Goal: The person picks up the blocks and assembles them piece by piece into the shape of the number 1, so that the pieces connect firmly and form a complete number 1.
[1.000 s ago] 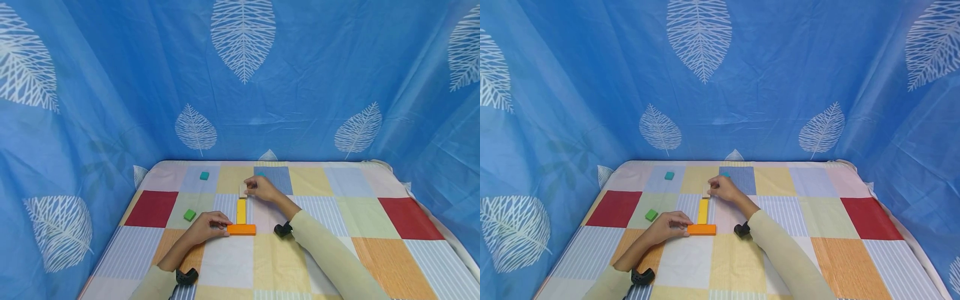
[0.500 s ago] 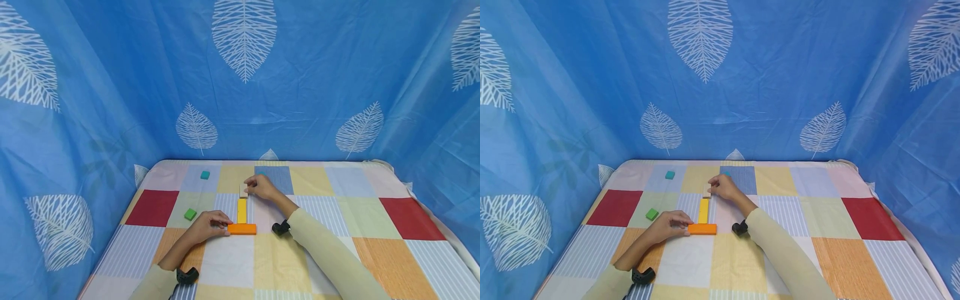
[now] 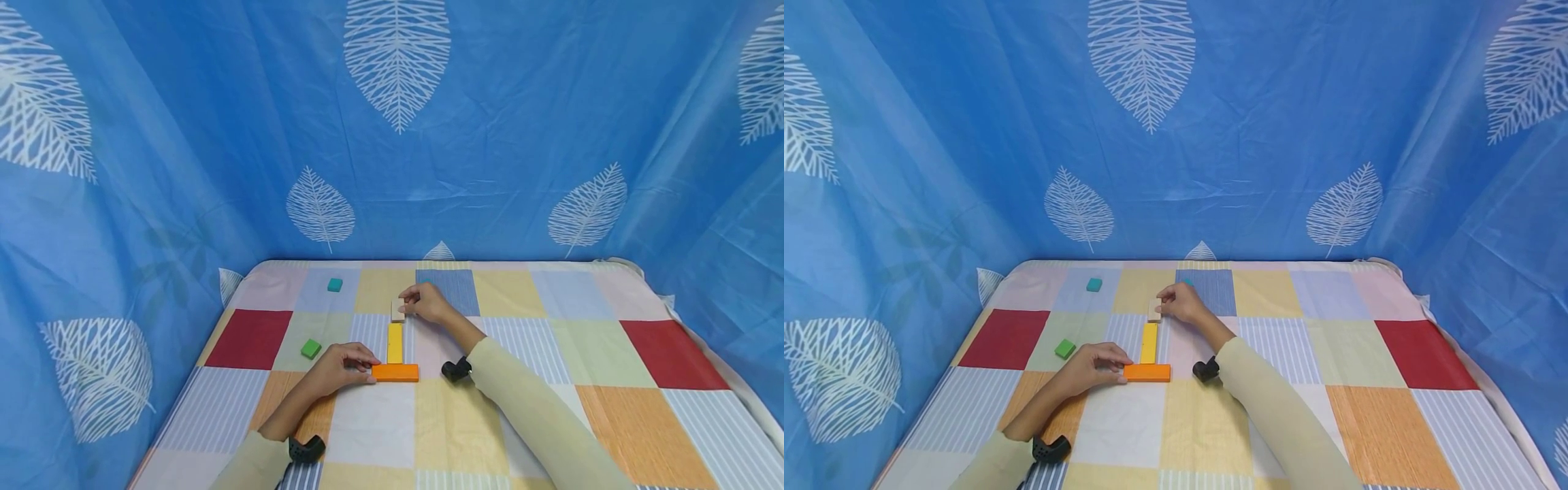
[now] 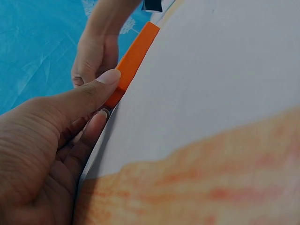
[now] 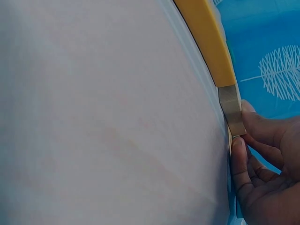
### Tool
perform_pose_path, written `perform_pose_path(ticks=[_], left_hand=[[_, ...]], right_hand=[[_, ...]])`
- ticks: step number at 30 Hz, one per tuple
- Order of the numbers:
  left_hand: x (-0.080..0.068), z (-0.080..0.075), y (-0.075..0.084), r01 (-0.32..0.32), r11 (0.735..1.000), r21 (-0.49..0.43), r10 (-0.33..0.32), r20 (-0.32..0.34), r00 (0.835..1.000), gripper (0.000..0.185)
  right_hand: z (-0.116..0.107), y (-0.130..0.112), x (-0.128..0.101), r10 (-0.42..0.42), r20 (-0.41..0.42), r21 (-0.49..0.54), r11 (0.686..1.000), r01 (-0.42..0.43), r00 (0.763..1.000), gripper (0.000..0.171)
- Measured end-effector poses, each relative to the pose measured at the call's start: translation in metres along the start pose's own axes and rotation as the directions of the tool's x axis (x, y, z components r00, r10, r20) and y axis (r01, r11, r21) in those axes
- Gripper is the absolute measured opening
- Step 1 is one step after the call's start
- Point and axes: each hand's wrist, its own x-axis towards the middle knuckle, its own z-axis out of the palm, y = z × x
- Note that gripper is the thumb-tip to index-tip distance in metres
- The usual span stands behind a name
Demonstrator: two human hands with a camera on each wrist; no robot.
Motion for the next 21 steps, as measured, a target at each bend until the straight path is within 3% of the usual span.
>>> perform_pose_path(ticks=[8,21], left_hand=[[-0.0002,0.0005,-0.0001,0.001,1.000,0.007,-0.001,-0.002,1.000,0.027],[0.0001,0.0005,-0.0003,0.003,1.000,0.000,-0.003,-0.001,1.000,0.027]], right_hand=[[0.0010,-0.0003,0.0011,0.024,-0.014,-0.007,1.000,-0.024,1.000,0.023],[0.0012,-0.0002,0.0007,-0.016,0.002,-0.015,1.000,0.016,1.000,0.023]])
